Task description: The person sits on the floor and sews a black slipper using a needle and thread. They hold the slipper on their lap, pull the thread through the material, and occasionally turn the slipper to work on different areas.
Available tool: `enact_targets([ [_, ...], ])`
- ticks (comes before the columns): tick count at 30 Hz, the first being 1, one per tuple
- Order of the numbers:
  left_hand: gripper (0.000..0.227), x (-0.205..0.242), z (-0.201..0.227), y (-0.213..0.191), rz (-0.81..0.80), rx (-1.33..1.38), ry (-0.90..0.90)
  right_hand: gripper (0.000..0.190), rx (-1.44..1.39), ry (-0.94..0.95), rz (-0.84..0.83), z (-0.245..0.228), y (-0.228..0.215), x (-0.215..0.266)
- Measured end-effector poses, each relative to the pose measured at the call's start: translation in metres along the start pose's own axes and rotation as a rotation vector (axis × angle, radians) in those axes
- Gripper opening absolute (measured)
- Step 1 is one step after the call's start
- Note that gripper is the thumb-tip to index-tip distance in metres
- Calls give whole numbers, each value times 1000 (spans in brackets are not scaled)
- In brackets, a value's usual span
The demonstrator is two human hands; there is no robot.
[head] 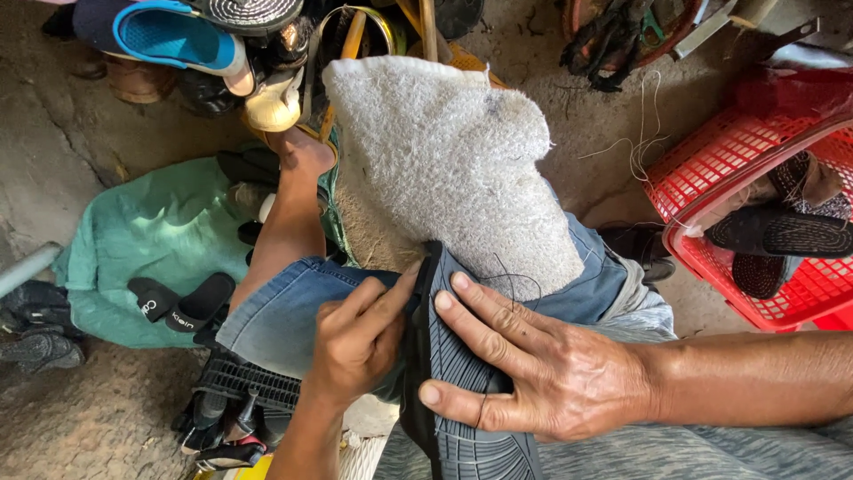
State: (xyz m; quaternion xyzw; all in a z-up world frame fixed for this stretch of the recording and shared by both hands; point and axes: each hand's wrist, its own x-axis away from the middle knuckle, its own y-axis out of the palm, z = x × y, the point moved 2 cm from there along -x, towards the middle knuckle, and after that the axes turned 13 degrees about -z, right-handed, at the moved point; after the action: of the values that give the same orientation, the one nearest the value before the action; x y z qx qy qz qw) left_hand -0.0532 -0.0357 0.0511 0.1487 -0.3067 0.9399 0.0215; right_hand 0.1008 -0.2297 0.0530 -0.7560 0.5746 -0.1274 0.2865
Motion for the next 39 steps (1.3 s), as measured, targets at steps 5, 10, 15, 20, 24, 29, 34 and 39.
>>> enact_targets([
  [5, 33, -7, -4, -7, -161, 559, -180, 78, 32, -20, -54, 1, 1, 0],
  [10, 37, -5, -9, -11, -141, 185, -61, 59, 20, -16, -28, 1, 0, -1],
  [15, 40, -11, -16, -17, -215, 342, -50, 50, 39, -7, 4, 0, -4, -3],
  [20, 38, -13, -10, -27, -171, -258, 80, 48, 45, -5, -3, 1, -4, -3],
  [24, 36, -11, -18, -22, -202, -261, 106, 53, 41, -23, -45, 2, -2, -1],
  [29, 36, -13, -22, -8, -201, 354, 34, 46, 79, -23, 1, 2, -6, -3],
  [34, 33, -8, -31, -4, -176, 269, 54, 42, 115, -4, 24, -2, -8, -3],
  [39, 28, 12, -33, -1, -103, 395, -13, 40, 163, -36, 50, -12, -2, -16],
])
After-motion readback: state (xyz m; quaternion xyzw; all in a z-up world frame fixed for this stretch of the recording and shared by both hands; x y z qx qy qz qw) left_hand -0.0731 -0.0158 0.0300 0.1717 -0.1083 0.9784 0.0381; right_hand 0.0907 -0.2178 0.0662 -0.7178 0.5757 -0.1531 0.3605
